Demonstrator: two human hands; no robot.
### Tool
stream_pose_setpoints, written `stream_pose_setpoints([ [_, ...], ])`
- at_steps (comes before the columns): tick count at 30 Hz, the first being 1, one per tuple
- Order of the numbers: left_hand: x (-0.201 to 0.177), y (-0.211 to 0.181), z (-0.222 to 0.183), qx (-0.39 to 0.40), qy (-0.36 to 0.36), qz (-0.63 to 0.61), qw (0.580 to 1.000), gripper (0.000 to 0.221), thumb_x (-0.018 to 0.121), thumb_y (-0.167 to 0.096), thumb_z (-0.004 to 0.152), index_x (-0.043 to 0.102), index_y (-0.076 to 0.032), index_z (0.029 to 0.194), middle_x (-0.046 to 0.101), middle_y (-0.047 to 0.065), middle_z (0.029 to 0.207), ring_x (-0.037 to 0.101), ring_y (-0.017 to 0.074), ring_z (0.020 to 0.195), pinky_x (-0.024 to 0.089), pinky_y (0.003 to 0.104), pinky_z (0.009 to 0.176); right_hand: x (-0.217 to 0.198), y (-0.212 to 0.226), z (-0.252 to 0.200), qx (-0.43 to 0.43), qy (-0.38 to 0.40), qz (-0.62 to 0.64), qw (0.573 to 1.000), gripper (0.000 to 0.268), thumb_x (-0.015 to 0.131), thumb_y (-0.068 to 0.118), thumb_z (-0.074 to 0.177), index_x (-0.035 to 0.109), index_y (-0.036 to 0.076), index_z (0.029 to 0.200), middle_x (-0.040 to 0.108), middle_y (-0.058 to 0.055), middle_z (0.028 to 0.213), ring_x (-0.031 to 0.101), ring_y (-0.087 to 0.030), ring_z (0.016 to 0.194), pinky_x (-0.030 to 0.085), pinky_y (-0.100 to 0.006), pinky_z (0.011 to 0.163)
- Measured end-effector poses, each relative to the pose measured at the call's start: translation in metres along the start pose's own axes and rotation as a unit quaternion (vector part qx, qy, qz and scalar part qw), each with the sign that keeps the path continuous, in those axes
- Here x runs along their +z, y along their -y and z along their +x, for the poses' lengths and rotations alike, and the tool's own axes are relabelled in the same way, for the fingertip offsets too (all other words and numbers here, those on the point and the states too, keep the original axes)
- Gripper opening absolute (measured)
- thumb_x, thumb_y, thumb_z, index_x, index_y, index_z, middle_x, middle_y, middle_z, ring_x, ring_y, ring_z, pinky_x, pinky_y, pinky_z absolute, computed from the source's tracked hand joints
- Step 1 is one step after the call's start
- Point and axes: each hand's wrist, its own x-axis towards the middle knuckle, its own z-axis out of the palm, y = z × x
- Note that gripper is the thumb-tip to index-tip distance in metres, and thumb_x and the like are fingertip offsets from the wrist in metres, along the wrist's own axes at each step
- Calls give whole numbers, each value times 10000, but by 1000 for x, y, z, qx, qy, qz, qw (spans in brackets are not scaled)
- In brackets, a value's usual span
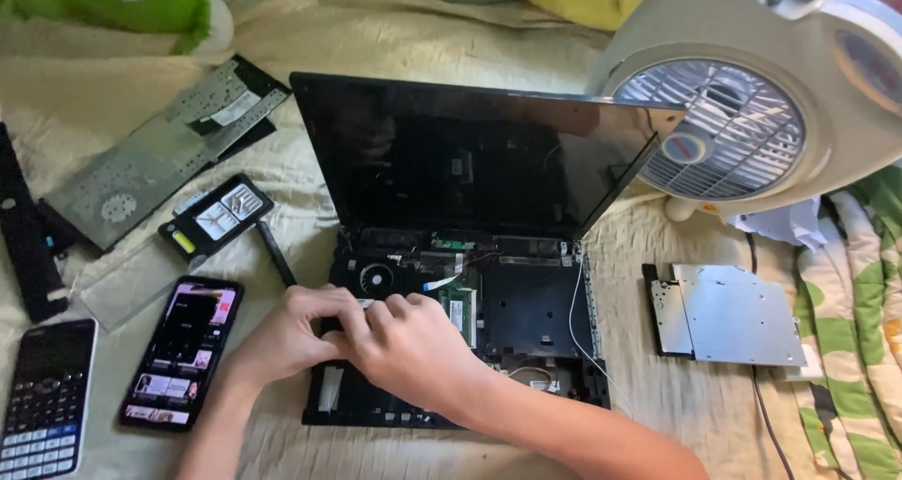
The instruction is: Performing internal checks and connecting ribbon cables inside a disassembled laptop.
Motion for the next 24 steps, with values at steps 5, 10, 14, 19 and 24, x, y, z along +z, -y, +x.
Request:
stream_pose_setpoints([
  [5, 2, 6, -4, -61, -2, 26, 998, 333, 882, -106, 772, 567, -124, 664, 574, -49, 674, 498, 82, 675, 390, 253, 612, 6, 1, -7, -23, 48, -17, 998, 57, 612, 48, 911, 586, 70, 865, 511, -25, 642, 465, -195, 505, 338, -341, 446],
  [10, -5, 4, -6, -17, 57, -41, 997, 371, 776, -398, 842, 745, -63, 998, 764, 38, 1000, 679, 160, 975, 518, 319, 859, -17, -5, 6, -94, 68, 16, 993, 31, 599, 60, 911, 578, 53, 932, 579, -87, 834, 552, -249, 706, 439, -364, 632],
  [14, -8, 8, -4, -10, 30, -43, 999, 192, 729, -245, 927, 740, -83, 824, 711, -7, 832, 604, 90, 792, 480, 261, 710, -23, -19, 16, -128, 68, 96, 985, 116, 580, -2, 1011, 519, 49, 927, 530, -104, 884, 494, -252, 748, 448, -365, 684],
  [19, -4, 20, 0, -36, -26, -44, 998, 175, 948, -221, 734, 792, -150, 696, 679, -26, 598, 660, 109, 658, 562, 320, 703, -12, -22, 17, -79, 9, 121, 989, 247, 727, 219, 923, 666, -13, 982, 588, -106, 787, 663, -269, 696, 549, -336, 586],
  [24, 2, 32, -8, -4, -50, 2, 999, 452, 919, -157, 772, 494, -125, 623, 541, -43, 624, 568, 115, 664, 456, 291, 684, 12, -17, 3, -91, -33, 22, 995, 265, 625, 211, 1039, 680, -35, 1124, 554, -83, 751, 627, -218, 590, 537, -283, 516],
])
